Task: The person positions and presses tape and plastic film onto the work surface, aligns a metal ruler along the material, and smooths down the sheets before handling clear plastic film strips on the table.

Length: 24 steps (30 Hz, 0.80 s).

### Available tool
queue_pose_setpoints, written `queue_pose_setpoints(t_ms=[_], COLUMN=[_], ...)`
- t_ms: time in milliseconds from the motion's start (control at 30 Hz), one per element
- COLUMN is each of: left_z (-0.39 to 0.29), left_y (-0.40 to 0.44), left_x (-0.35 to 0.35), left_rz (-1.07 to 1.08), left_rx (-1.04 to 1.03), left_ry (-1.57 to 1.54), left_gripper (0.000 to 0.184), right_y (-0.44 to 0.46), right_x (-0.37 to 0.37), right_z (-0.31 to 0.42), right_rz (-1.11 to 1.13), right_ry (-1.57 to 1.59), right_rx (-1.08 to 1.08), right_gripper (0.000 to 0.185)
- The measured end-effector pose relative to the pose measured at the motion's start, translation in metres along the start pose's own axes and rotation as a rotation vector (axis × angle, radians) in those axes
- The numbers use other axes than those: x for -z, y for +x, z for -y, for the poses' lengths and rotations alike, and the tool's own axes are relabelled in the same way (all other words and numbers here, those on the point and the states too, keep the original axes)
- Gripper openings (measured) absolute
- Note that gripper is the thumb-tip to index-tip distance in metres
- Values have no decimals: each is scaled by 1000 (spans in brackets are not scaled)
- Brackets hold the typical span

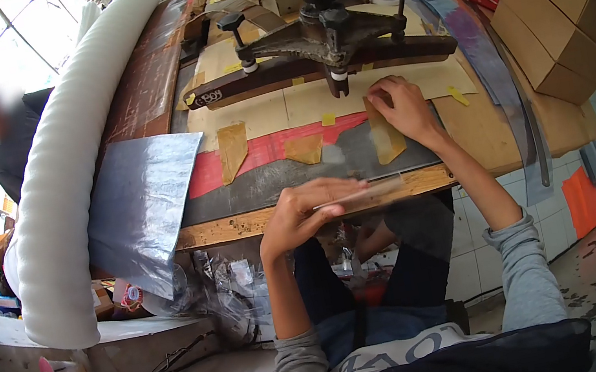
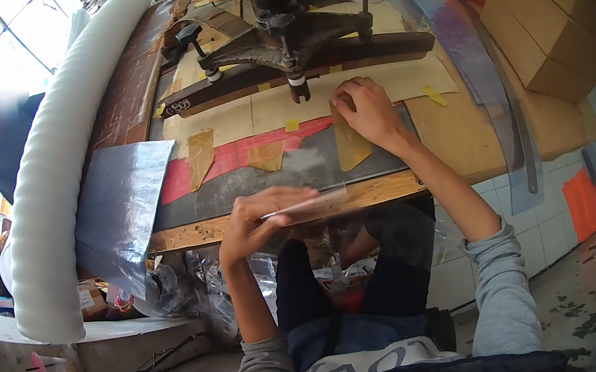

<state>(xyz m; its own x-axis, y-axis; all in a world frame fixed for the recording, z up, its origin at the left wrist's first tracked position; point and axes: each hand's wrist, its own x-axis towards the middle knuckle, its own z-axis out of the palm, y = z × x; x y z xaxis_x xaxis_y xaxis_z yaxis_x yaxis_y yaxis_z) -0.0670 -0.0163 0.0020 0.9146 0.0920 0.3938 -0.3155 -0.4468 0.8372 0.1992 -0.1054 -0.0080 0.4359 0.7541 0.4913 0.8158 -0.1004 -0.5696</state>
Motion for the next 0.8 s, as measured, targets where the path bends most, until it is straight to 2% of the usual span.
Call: queue_pose_setpoints(t_ms=[100,167,267,367,467,567,667,767,800], left_z=[4,2,3,3,1,1,2,1,0], left_y=[-3,-4,-2,-1,-1,0,-1,-1,-1], left_x=[1,3,5,4,5,4,3,3,3], left_rz=[19,95,171,192,201,203,196,194,197], left_rx=[-95,-59,-38,-34,-29,-20,-19,11,26], left_ry=[-82,-114,-119,-114,-108,-110,-100,-67,-55], left_gripper=[36,37,39,42,42,45,43,40,40], right_y=[-1,-3,-2,1,8,3,4,4,3], right_x=[-1,-1,1,1,6,3,1,-8,-8], right_z=[-3,-3,-6,-6,2,1,-8,-10,-8], right_rz=[2,-18,61,127,298,190,192,89,88], right_ry=[-60,-175,-162,-175,-201,-276,-170,2,-54], right_rx=[23,82,49,-41,-172,-86,-7,-41,-53], right_gripper=[24,30,40,41,40,39,39,34,34])
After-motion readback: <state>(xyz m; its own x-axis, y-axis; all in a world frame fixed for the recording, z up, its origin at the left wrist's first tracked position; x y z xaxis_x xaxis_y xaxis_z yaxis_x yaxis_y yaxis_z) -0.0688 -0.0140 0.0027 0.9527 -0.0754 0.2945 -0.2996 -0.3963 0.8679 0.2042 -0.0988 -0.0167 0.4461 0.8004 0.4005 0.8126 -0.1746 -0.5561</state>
